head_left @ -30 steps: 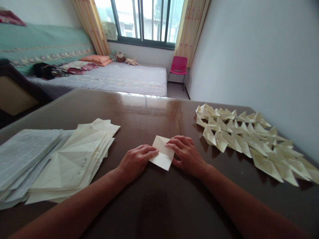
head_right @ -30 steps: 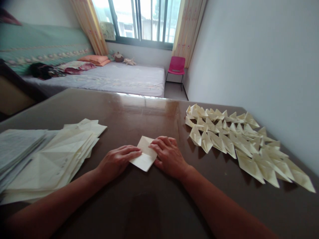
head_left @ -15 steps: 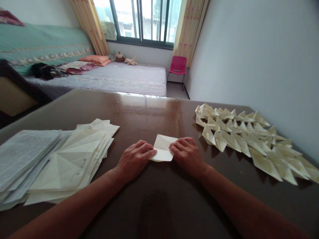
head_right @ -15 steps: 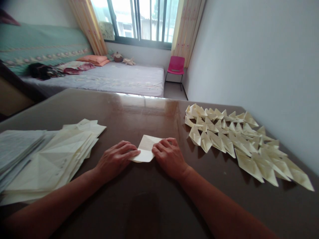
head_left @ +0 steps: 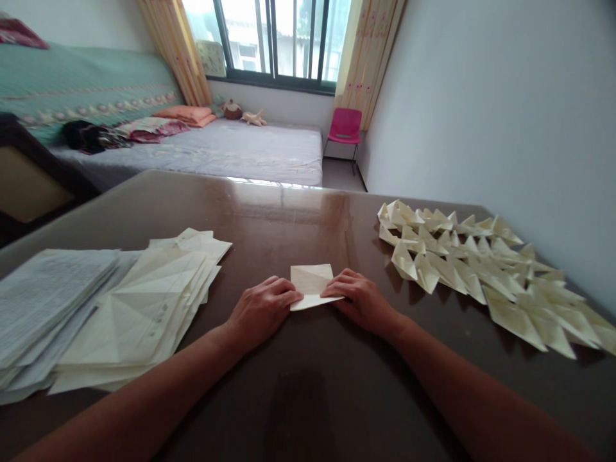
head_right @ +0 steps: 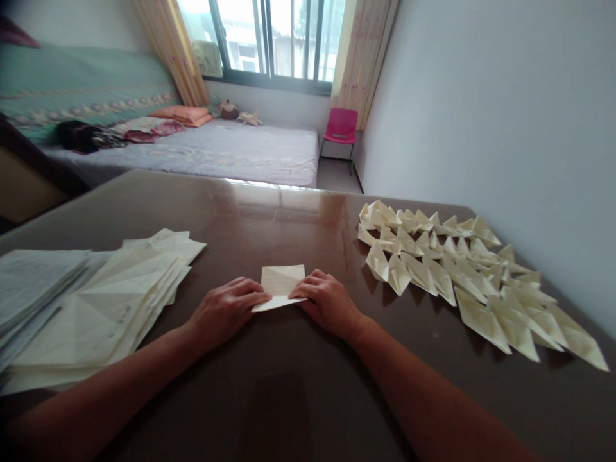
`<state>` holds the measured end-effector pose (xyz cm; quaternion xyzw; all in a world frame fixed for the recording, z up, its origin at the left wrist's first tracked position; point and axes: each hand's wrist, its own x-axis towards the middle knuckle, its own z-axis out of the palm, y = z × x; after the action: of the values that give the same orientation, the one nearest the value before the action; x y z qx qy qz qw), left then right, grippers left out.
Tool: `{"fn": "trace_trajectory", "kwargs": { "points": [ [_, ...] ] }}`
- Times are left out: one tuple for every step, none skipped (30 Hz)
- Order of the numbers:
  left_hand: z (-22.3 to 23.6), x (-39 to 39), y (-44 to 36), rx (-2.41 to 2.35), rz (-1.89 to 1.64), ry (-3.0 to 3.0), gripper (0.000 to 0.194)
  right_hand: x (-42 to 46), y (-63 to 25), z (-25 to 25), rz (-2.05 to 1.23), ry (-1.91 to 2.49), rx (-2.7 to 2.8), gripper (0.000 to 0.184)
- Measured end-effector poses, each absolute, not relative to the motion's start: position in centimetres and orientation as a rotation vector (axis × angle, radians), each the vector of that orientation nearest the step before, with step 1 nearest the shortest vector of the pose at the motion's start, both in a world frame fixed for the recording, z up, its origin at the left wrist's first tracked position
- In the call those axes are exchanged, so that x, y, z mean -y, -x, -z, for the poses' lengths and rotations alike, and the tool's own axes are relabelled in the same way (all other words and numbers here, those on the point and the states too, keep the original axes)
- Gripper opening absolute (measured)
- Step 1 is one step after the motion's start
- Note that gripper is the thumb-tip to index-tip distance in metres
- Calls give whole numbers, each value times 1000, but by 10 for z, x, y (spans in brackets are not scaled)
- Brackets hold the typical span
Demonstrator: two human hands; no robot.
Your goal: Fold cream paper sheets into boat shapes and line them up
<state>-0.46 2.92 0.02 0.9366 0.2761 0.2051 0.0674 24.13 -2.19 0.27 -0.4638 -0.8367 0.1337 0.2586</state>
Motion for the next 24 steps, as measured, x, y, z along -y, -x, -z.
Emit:
{"fn": "trace_trajectory", "kwargs": {
  "points": [
    [1,-30,5,-815,-634,-2809,25,22,-241,-4,-373,1227,2281,17],
    [2,-32,6,-801,-655,-2794,25,23,-240,-5,-376,1203,2300,15],
    [4,-33,7,-792,-680,-2777,24,24,-239,-6,-369,1191,2322,14],
    [5,-34,7,-787,-707,-2757,24,25,-238,-7,-351,1194,2343,15],
    [6,-35,8,-783,-732,-2735,23,25,-238,-7,-325,1209,2363,18],
    [7,-36,8,-783,-752,-2715,23,25,-237,-8,-293,1234,2375,23],
    [8,-36,8,-788,-764,-2696,23,25,-237,-8,-257,1265,2374,27],
    [8,-36,8,-791,-775,-2680,23,25,-237,-7,-224,1292,2364,31],
    [7,-36,7,-793,-782,-2664,23,24,-238,-7,-197,1313,2350,33],
    [7,-36,7,-795,-788,-2649,22,23,-238,-6,-179,1326,2334,34],
    [6,-36,6,-794,-799,-2634,22,23,-239,-5,-168,1332,2322,33],
    [5,-36,6,-790,-812,-2620,22,22,-239,-5,-160,1332,2315,32],
    [4,-35,5,-781,-826,-2610,22,22,-239,-5,-153,1325,2314,30],
    [4,-35,5,-775,-839,-2606,22,22,-240,-5,-147,1317,2319,28],
    [3,-34,5,-774,-850,-2609,22,22,-240,-5,-139,1310,2322,25],
    [2,-34,5,-773,-851,-2621,21,22,-240,-5,-133,1307,2320,21],
    [2,-33,5,-778,-841,-2640,19,22,-241,-5,-134,1310,2312,17],
    [2,-32,4,-789,-822,-2660,18,21,-242,-5,-148,1318,2295,13],
    [2,-31,4,-806,-798,-2678,17,21,-242,-5,-179,1325,2270,12],
    [2,-30,4,-821,-773,-2690,18,21,-243,-4,-234,1321,2237,12],
    [2,-29,3,-832,-754,-2693,18,20,-243,-4,-312,1310,2192,14],
    [2,-28,2,-836,-747,-2686,19,20,-244,-4,-411,1295,2130,16],
    [2,-27,2,-833,-750,-2671,19,20,-243,-4,-520,1281,2054,18],
    [1,-26,1,-823,-759,-2647,20,20,-242,-4,-629,1273,1966,21]
  ]
}}
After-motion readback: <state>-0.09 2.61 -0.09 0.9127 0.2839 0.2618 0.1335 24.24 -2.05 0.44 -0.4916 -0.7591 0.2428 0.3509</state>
